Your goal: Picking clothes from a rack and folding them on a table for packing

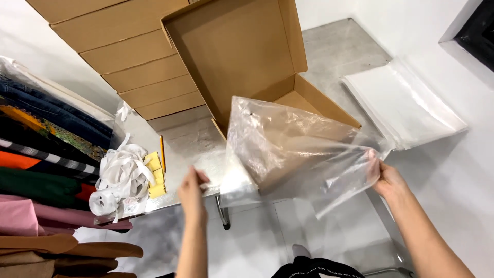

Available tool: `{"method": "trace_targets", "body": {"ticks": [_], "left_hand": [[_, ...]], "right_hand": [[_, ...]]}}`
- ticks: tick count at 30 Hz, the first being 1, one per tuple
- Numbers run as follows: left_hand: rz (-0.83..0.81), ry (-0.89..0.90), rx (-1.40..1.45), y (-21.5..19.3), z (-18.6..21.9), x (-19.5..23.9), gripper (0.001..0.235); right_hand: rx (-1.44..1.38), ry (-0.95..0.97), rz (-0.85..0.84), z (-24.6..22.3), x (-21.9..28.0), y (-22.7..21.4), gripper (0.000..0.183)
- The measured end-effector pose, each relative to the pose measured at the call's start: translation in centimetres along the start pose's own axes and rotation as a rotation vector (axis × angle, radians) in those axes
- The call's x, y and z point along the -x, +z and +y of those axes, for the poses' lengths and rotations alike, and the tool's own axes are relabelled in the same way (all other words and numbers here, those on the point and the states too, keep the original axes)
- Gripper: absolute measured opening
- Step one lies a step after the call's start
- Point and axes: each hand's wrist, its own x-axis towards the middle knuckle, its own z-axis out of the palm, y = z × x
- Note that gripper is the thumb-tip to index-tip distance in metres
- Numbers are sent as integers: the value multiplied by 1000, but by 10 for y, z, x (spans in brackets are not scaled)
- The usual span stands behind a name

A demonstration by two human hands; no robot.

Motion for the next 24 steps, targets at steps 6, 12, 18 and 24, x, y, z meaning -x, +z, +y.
{"method": "trace_targets", "body": {"ticks": [6, 12, 18, 24], "left_hand": [[-77, -402, -86, 26, -144, 103, 77], [-333, -761, 149, 62, -121, 202, 67], [-120, -509, 407, 39, -149, 185, 11], [65, -566, 459, -26, -131, 166, 23]], "right_hand": [[-173, 126, 262, 26, 9, -28, 15], [-438, 242, 242, 64, 107, 9, 23], [32, 103, 197, 88, 134, -42, 33], [609, -6, 339, 104, 198, 0, 35]]}}
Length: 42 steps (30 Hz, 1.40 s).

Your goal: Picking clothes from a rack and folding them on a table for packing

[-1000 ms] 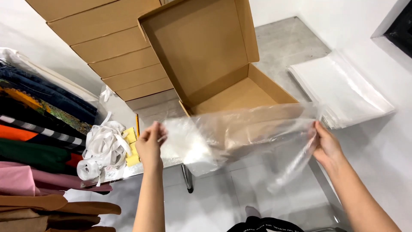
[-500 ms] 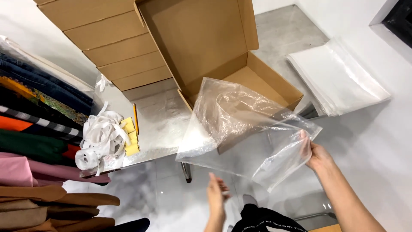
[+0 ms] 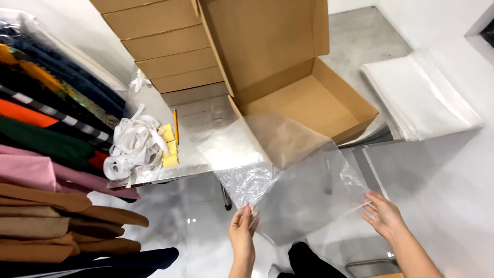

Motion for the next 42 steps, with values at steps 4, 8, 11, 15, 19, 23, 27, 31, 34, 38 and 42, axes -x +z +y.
{"method": "trace_targets", "body": {"ticks": [4, 8, 11, 15, 19, 23, 27, 31, 34, 38, 42], "left_hand": [[29, 36, -51, -4, 38, 20, 37], [7, 102, -91, -14, 44, 10, 29], [-4, 149, -83, -15, 54, 14, 27], [-11, 171, -179, -12, 79, 45, 26], [-10, 213, -121, -23, 78, 35, 27], [-1, 214, -111, -36, 75, 19, 24], [10, 269, -141, -32, 94, 29, 21], [-24, 479, -324, -25, 91, 10, 19], [-134, 634, -408, 10, 105, 22, 12], [-309, 822, -582, 80, 130, 67, 13], [-517, 874, -576, 147, 143, 107, 16]], "right_hand": [[223, -119, 40, -10, 5, 39, 75], [434, -497, -135, -24, -12, 86, 63], [453, -610, -273, -34, -32, 117, 49], [430, -589, -370, -36, -60, 133, 37], [401, -449, -467, -28, -71, 138, 45], [373, -290, -556, -29, -44, 132, 38], [397, -335, -502, -25, -49, 107, 25], [303, -442, -453, -41, -44, 64, 16], [101, -601, -563, -60, -35, 24, 10], [-87, -743, -523, -102, 7, -15, 14], [-90, -811, -360, -144, 38, -50, 12]]}}
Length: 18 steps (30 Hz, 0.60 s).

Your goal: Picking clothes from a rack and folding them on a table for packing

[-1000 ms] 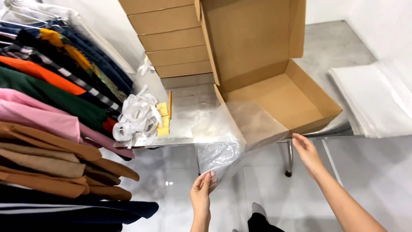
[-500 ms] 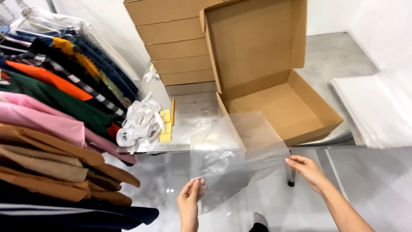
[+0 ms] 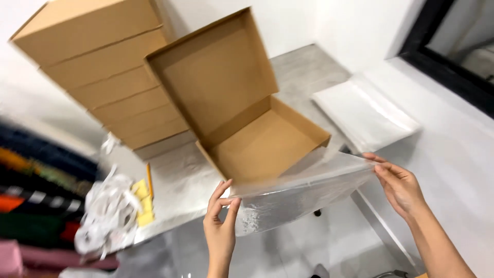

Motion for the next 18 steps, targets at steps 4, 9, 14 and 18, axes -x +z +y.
{"method": "trace_targets", "body": {"ticks": [4, 9, 14, 18], "left_hand": [[-118, 99, 70, 46, 15, -30, 19], [-292, 100, 157, 107, 24, -67, 21], [-340, -32, 35, 176, 15, -101, 40], [-448, -204, 28, 233, 15, -121, 41]], "right_hand": [[-66, -105, 70, -8, -14, -46, 11], [-168, -54, 155, -5, -38, -101, 15], [-47, 219, 112, -42, -44, -103, 60], [-11, 320, 271, -65, -57, -104, 66]]}}
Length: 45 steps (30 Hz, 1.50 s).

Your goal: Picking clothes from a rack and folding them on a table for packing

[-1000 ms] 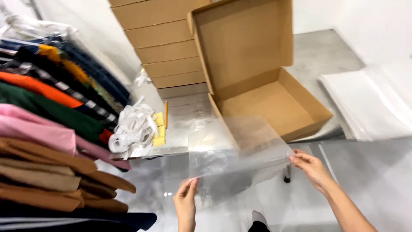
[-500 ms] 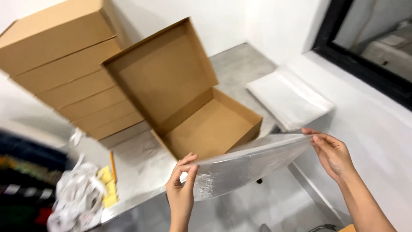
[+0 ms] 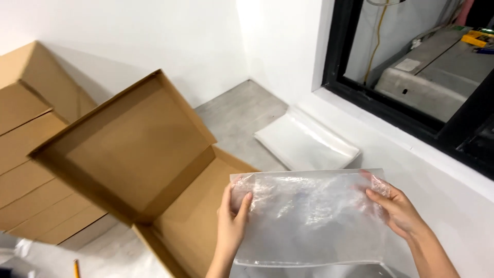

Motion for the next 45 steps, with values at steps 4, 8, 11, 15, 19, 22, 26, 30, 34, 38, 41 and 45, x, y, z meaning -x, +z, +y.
{"method": "trace_targets", "body": {"ticks": [4, 8, 11, 15, 19, 22, 26, 30, 34, 38, 41, 45], "left_hand": [[-187, -36, 45, 37, -2, -37, 76], [-331, -228, -70, 61, -26, -84, 74], [-344, -224, -34, 77, -64, -139, 73], [-263, -226, -233, 96, -114, -240, 62], [-295, -341, -331, 112, -114, -322, 36], [-342, -259, -386, 128, -148, -389, 31], [-377, -367, -456, 148, -148, -430, 30], [-435, -375, -485, 160, -174, -463, 31], [-453, -415, -467, 157, -160, -462, 32], [-373, -447, -393, 146, -146, -448, 14], [-326, -407, -405, 144, -140, -447, 13], [-254, -364, -389, 147, -133, -449, 12]], "right_hand": [[-71, -34, 128, 10, -27, -23, 64], [-157, -51, 242, 26, -53, -48, 67], [-183, -61, 297, 53, -80, -69, 73], [-277, -94, 289, 103, -133, -83, 66], [-351, -63, 378, 69, -163, -25, 58], [-194, 214, 461, 32, -182, 18, 58], [-55, 281, 518, 66, -230, 9, 52], [-82, 289, 591, 32, -228, 33, 49], [-190, 189, 611, 56, -233, 6, 32], [-141, 250, 575, 52, -224, 6, 32], [-186, 213, 567, 57, -227, 0, 31], [-258, 128, 539, 81, -241, -17, 29]]}}
